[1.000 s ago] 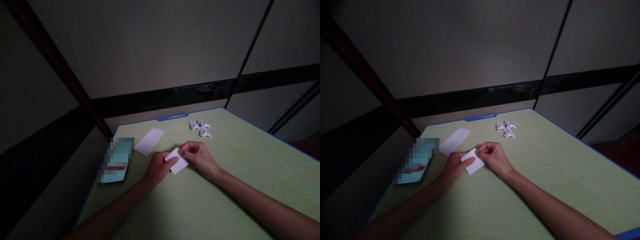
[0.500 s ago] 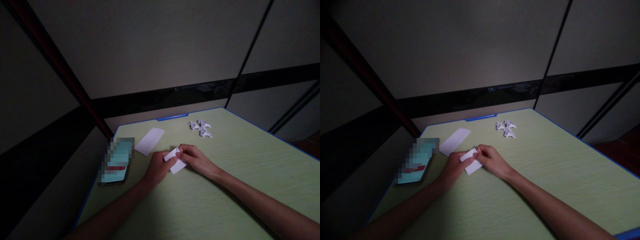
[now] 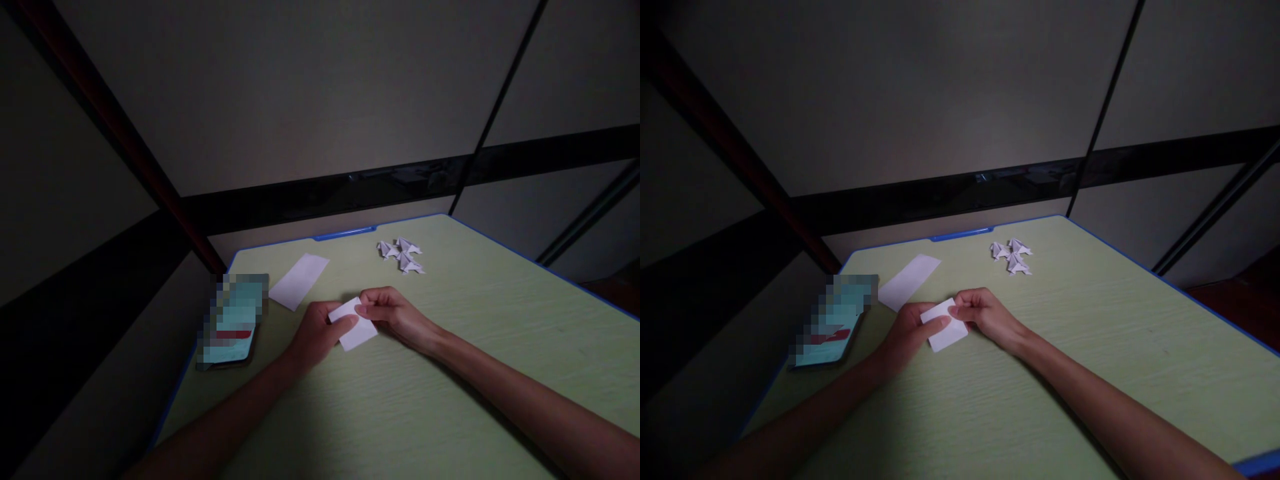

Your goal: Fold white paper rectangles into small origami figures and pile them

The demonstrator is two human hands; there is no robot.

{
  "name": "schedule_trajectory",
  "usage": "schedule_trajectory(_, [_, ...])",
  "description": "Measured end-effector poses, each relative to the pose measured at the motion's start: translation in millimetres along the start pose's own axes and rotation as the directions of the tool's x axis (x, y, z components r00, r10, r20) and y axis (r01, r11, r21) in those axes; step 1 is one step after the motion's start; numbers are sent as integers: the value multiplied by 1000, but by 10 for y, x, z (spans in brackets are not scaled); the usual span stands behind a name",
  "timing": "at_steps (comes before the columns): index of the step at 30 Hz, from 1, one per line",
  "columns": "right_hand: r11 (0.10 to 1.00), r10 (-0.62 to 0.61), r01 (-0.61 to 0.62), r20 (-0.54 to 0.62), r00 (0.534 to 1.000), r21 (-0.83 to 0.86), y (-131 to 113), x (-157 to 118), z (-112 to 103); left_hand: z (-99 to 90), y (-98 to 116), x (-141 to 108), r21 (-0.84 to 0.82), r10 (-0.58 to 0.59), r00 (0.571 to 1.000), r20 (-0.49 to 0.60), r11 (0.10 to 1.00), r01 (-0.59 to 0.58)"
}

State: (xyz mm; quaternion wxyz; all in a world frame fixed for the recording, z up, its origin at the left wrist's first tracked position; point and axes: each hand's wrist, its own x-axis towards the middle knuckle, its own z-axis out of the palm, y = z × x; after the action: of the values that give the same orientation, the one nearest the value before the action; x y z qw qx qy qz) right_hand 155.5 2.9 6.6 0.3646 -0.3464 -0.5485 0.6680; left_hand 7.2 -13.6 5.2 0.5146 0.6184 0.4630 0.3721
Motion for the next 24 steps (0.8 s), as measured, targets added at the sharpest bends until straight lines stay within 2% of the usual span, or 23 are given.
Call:
schedule_trajectory(6, [994, -50, 50, 1, 999, -93, -60, -14, 10, 21, 18, 0, 38, -30, 999, 42, 999, 29])
schedule_trajectory(12, [990, -82, 70, -89, 993, -123, -41, 2, 6, 42, 17, 9, -3, -38, 999, 0, 999, 38])
schedule_trajectory(17, [992, -62, 52, -91, 994, -111, -39, 18, 10, 53, 33, 10, -3, -45, 995, -94, 999, 44])
schedule_trajectory(24, [984, -124, 113, -74, 990, -137, 15, 45, -15, 49, 46, 22, 71, -12, 997, -76, 997, 17])
